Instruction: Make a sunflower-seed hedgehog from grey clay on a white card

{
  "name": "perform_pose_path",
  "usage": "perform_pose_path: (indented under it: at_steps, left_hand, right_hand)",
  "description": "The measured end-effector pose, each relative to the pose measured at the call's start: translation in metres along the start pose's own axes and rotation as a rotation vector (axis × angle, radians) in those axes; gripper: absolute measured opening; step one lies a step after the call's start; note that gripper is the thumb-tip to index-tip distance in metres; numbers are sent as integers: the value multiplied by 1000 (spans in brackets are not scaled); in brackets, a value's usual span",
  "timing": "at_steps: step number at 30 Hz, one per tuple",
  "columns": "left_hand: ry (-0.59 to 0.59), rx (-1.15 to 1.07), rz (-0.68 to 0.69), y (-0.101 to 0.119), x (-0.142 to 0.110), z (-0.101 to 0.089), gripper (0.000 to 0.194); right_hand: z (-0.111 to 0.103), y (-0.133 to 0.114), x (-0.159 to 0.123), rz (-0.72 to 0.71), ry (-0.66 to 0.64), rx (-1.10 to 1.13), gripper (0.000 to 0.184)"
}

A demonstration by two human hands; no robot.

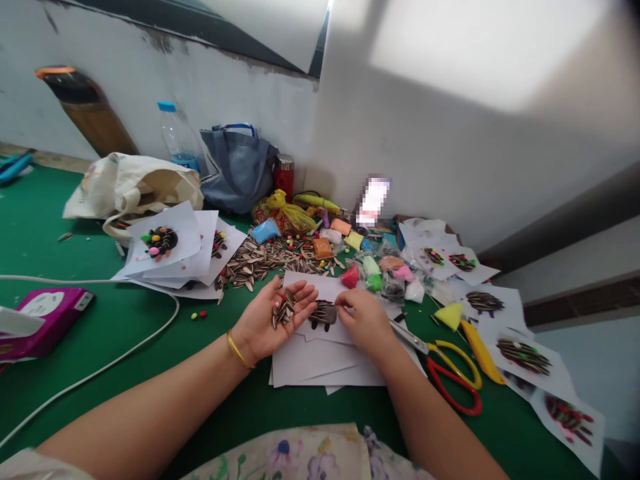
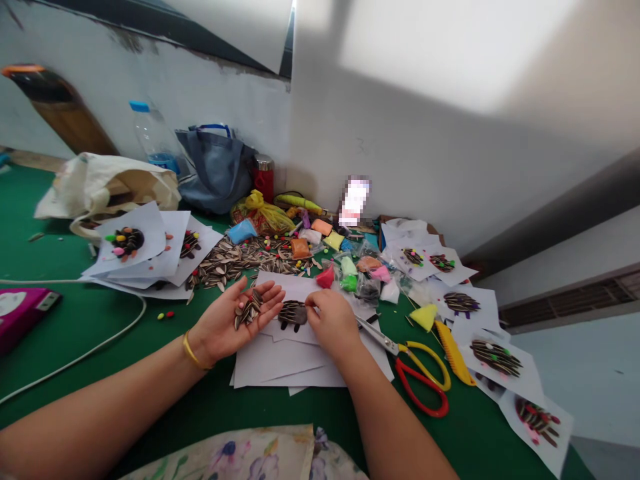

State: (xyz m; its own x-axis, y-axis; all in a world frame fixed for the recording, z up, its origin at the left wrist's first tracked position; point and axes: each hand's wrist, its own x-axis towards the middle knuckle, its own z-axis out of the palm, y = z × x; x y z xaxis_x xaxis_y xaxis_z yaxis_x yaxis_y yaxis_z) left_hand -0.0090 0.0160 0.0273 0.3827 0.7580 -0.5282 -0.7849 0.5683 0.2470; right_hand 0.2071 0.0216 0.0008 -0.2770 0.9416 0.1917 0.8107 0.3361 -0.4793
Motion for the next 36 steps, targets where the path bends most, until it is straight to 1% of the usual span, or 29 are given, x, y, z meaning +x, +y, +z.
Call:
perform_pose_path:
  at_steps: [3,7,13,23,32,36]
  left_hand:
    - [-10,1,0,0,0,0,42]
    - [-14,4,5,0,1,-1,40]
    - [-23,7,8,0,2,-2,39]
    - [-26,18,7,0,1,-2,37]
    - [-50,18,-2,0,3,-5,38]
    - [-64,20,-4,-1,3,-6,40]
  right_hand:
    - [6,2,1,-38,26,-21,15]
    - [11,3,2,-8,7,-9,16]
    - [12,-2,2,28,-4,-16,16]
    - [15,-4,4,-39,9,-84,15]
    - [14,-9,7,-16,-27,-160,15]
    - [15,-10,8,-27,-19,-176,14]
